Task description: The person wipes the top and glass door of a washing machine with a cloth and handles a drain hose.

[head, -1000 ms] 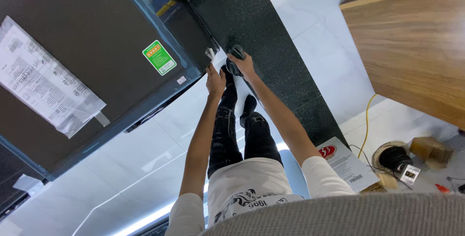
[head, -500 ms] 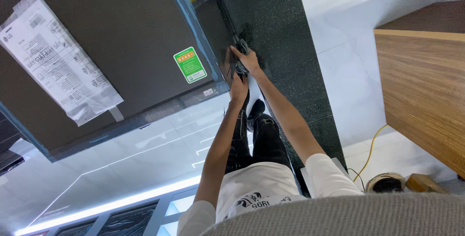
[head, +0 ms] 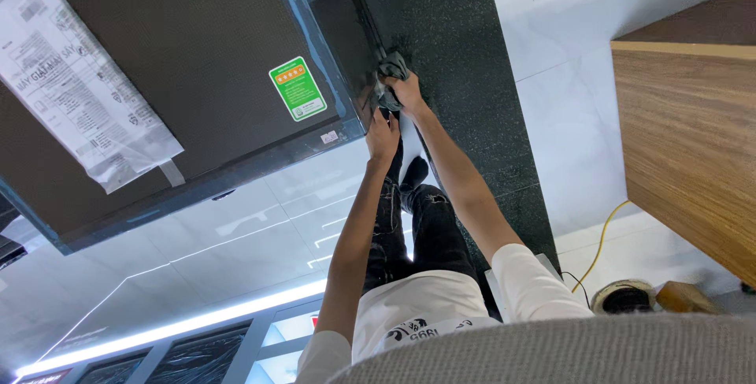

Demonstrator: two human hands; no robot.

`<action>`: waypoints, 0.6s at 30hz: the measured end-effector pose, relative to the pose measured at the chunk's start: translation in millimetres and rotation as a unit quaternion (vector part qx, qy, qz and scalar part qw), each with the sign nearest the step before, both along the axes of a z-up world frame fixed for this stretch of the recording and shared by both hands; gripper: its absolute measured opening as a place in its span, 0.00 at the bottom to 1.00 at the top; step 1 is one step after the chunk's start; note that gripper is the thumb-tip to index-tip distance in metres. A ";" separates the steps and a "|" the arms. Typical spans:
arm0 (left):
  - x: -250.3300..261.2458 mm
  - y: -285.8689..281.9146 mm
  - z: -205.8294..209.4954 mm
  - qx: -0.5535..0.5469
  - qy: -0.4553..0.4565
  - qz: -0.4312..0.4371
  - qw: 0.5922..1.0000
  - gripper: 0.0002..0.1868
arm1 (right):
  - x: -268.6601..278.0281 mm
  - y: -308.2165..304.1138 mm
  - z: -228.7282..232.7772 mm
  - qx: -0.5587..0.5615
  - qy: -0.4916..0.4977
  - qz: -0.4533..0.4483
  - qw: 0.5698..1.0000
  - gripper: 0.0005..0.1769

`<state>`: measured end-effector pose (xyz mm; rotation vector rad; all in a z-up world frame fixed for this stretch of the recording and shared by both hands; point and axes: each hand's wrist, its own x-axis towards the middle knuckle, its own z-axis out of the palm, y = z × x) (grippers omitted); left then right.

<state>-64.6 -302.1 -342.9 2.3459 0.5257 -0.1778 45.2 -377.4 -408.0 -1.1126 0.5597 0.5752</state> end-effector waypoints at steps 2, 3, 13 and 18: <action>4.9 3.2 1.7 -0.074 0.194 0.044 0.977 0.27 | -7.6 3.3 -1.4 -0.011 0.001 -0.022 1.000 0.10; 4.8 4.8 2.2 -0.075 0.194 0.045 0.977 0.27 | -15.5 5.0 -1.5 0.002 0.030 -0.086 0.996 0.12; -26.8 12.2 -26.4 0.108 0.072 -0.156 0.979 0.25 | -142.3 8.5 30.0 0.029 0.099 -0.276 0.956 0.06; -35.3 10.1 -25.8 -0.039 0.048 0.103 0.993 0.22 | -127.6 14.9 31.5 -0.014 0.120 -0.365 0.923 0.09</action>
